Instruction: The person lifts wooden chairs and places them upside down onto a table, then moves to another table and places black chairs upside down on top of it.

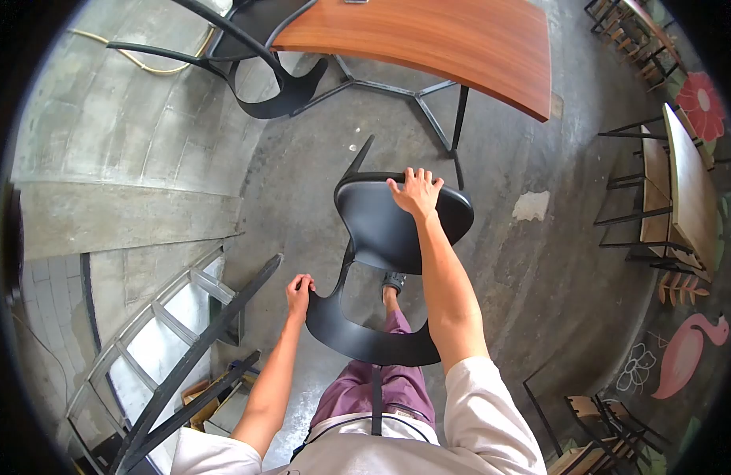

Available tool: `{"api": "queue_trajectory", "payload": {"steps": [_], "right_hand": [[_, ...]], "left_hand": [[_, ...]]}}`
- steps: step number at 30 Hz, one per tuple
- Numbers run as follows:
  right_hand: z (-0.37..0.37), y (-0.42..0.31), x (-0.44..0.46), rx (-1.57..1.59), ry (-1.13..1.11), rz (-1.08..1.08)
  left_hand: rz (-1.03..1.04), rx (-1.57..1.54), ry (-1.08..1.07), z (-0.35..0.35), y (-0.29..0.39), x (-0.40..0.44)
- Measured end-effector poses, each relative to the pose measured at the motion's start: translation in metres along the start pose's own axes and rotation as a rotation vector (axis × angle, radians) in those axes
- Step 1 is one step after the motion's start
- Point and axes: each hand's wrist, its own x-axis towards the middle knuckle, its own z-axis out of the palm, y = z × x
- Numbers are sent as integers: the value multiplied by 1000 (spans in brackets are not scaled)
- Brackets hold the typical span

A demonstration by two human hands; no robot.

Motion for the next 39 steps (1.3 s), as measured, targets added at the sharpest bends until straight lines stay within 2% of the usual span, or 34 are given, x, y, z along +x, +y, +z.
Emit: {"api": "queue_trajectory", "payload": {"steps": [10,14,22,23,25,27,28,30,33,37,39], "right_hand": [[-92,-49,-144,20,207,-67],[-140,-80,-212,18,308,-118],[-222,-133,-333,74,409,-204],[-225,-135,-345,75,463,-225],[-247,-147,-375,154,424,-219],[-269,-161,-407,167,427,-199],[-277,-167,-422,186,413,-188],[-290,-177,-450,223,426,-175],[-299,-188,-483,205,411,-151],[-309,-197,-526,242,392,-151],[-305,-197,-543,281,403,-157]], "left_hand": [[101,-108,-37,-78,-7,-95],[88,-249,-39,-114,-24,-128],[191,-443,-55,-165,-28,-192],[187,-469,-86,-173,-30,-198],[193,-503,-118,-189,-31,-200],[39,-669,-363,-206,-37,-199],[41,-677,-364,-215,-34,-200],[-36,-366,-485,-232,-18,-196],[-21,-314,-371,-234,41,-199],[358,-296,-465,-239,170,-208],[420,-388,-580,-226,221,-205]]}}
